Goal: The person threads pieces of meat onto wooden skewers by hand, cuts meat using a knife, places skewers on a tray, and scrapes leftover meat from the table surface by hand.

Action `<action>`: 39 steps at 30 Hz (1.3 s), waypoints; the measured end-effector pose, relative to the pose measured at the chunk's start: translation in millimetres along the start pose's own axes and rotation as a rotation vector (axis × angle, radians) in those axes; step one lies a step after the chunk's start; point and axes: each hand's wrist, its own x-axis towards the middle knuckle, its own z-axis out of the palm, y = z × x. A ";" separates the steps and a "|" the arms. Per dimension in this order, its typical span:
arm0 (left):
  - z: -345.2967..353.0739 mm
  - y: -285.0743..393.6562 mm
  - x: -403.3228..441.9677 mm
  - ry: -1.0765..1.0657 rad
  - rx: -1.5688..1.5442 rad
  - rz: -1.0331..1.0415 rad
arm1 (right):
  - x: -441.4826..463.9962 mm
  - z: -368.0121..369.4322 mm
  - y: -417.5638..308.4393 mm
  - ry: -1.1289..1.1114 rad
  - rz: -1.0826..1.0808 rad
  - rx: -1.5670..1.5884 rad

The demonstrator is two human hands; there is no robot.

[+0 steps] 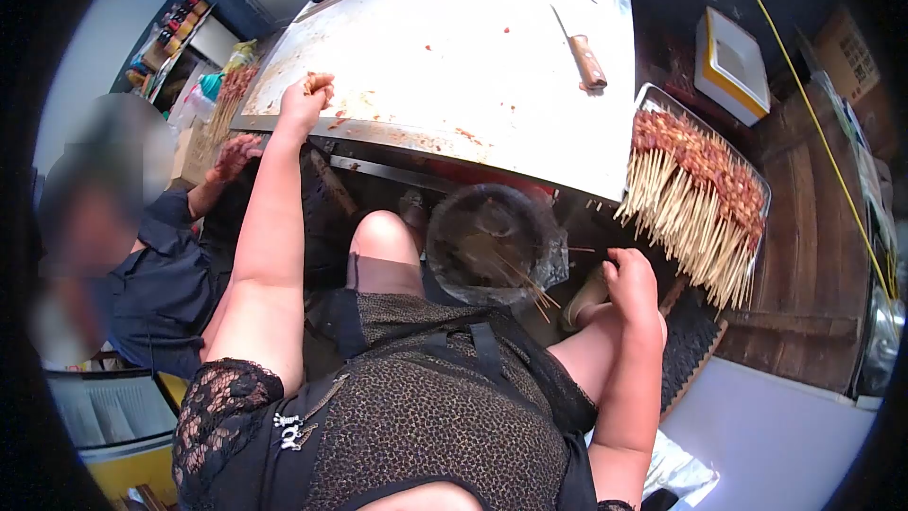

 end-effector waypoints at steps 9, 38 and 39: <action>-11.3 -7.6 -17.1 -0.339 0.564 0.037 | -3.0 4.5 -0.5 -0.005 -0.003 -0.005; 239.8 93.1 78.7 -0.357 0.168 0.164 | 11.6 10.1 -24.1 -0.038 -0.039 -0.012; 251.1 92.8 85.3 -0.365 0.164 0.170 | 13.0 11.2 -21.3 -0.050 -0.031 -0.016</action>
